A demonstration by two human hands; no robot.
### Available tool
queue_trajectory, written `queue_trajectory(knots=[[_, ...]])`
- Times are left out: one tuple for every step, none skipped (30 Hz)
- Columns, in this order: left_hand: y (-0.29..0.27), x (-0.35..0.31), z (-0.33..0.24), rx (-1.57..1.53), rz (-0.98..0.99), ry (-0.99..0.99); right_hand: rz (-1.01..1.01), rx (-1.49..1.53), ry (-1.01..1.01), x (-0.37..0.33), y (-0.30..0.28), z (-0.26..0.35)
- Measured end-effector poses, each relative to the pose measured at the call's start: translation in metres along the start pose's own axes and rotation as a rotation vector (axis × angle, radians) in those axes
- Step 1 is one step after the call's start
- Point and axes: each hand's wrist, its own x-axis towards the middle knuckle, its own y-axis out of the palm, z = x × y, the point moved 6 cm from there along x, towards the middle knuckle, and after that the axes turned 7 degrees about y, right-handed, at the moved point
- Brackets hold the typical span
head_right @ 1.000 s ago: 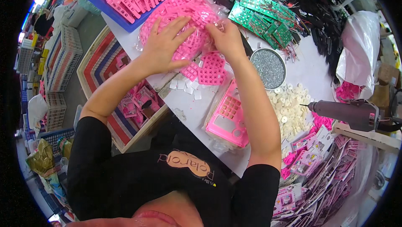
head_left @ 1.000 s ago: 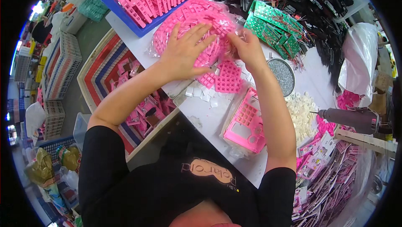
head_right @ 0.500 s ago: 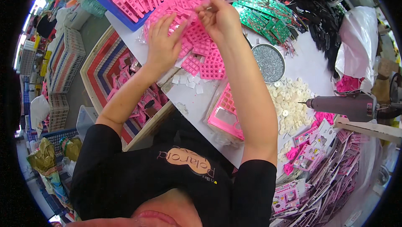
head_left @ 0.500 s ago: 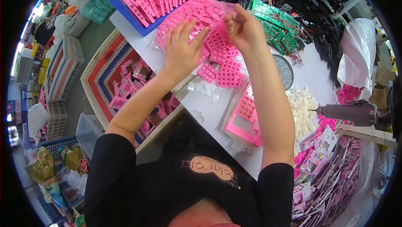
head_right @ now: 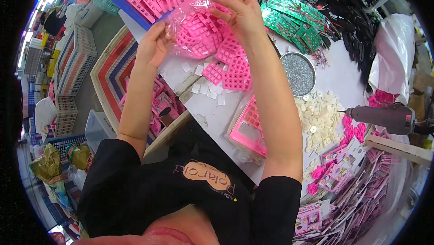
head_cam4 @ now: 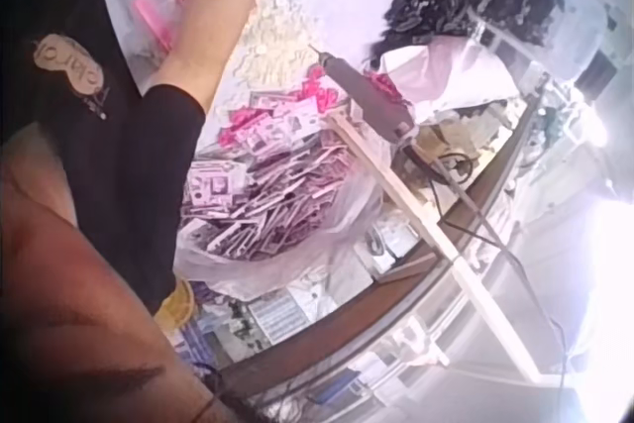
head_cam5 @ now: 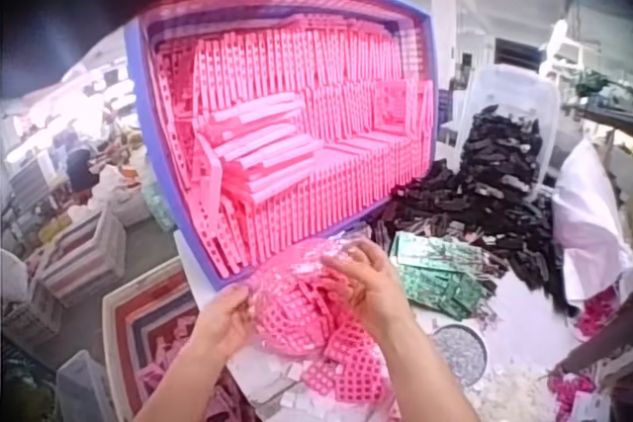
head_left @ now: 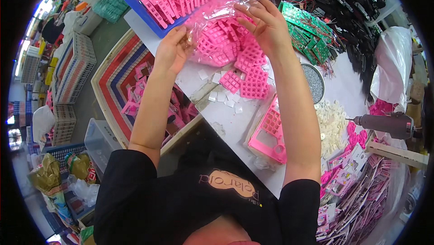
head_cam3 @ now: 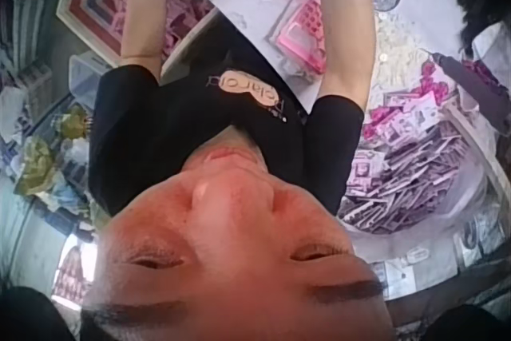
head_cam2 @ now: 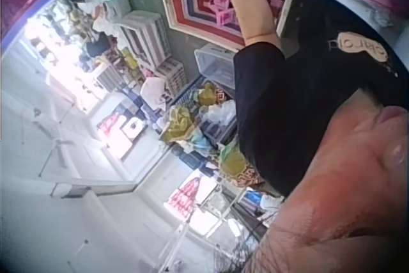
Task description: Assembling a toy calculator by installing internal components and securing them with an electric screwdriver.
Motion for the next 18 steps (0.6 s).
queue_trajectory(knots=[[-0.004,0.007,0.007,-0.163,0.089,-0.112,0.015,-0.007,-0.015,0.002,0.005,-0.001],[-0.01,0.017,0.013,-0.324,0.178,-0.221,-0.022,-0.182,-0.006,0.003,0.008,-0.004],[-0.016,0.021,0.017,-0.486,0.268,-0.33,-0.057,-0.357,0.001,0.002,0.01,-0.007],[-0.013,0.02,0.015,-0.417,0.197,-0.294,-0.103,-0.538,0.006,0.0,0.008,-0.01],[-0.001,0.011,0.009,-0.348,0.123,-0.256,-0.146,-0.717,0.013,-0.003,0.006,-0.014],[0.007,0.002,0.004,-0.28,0.044,-0.217,-0.056,-0.854,-0.084,-0.01,0.016,-0.021],[0.014,-0.004,0.0,-0.241,0.013,-0.172,0.094,-0.951,-0.108,-0.019,0.027,-0.034],[0.022,-0.008,-0.003,-0.204,-0.012,-0.13,0.121,-1.205,-0.311,-0.033,0.044,-0.037],[0.023,-0.01,-0.005,-0.166,-0.037,-0.089,0.149,-1.452,-0.522,-0.045,0.059,-0.042],[0.021,-0.01,-0.005,-0.222,-0.033,-0.115,0.137,-1.484,-0.536,-0.047,0.061,-0.05],[0.016,-0.008,-0.004,-0.279,-0.028,-0.142,0.123,-1.517,-0.549,-0.048,0.06,-0.059],[0.01,-0.006,-0.002,-0.336,-0.022,-0.169,0.109,-1.549,-0.563,-0.049,0.058,-0.065],[-0.002,0.001,0.004,-0.421,0.062,-0.244,0.147,-1.544,-0.564,-0.047,0.057,-0.07],[-0.02,0.012,0.012,-0.505,0.15,-0.319,0.184,-1.539,-0.568,-0.041,0.055,-0.071],[-0.029,0.018,0.017,-0.591,0.241,-0.399,0.216,-1.538,-0.568,-0.036,0.051,-0.071],[-0.033,0.022,0.016,-0.586,0.232,-0.378,0.253,-1.518,-0.563,-0.032,0.048,-0.069],[-0.036,0.025,0.015,-0.58,0.222,-0.357,0.271,-1.496,-0.564,-0.028,0.045,-0.068],[-0.039,0.027,0.014,-0.573,0.213,-0.336,0.29,-1.474,-0.565,-0.025,0.042,-0.067]])
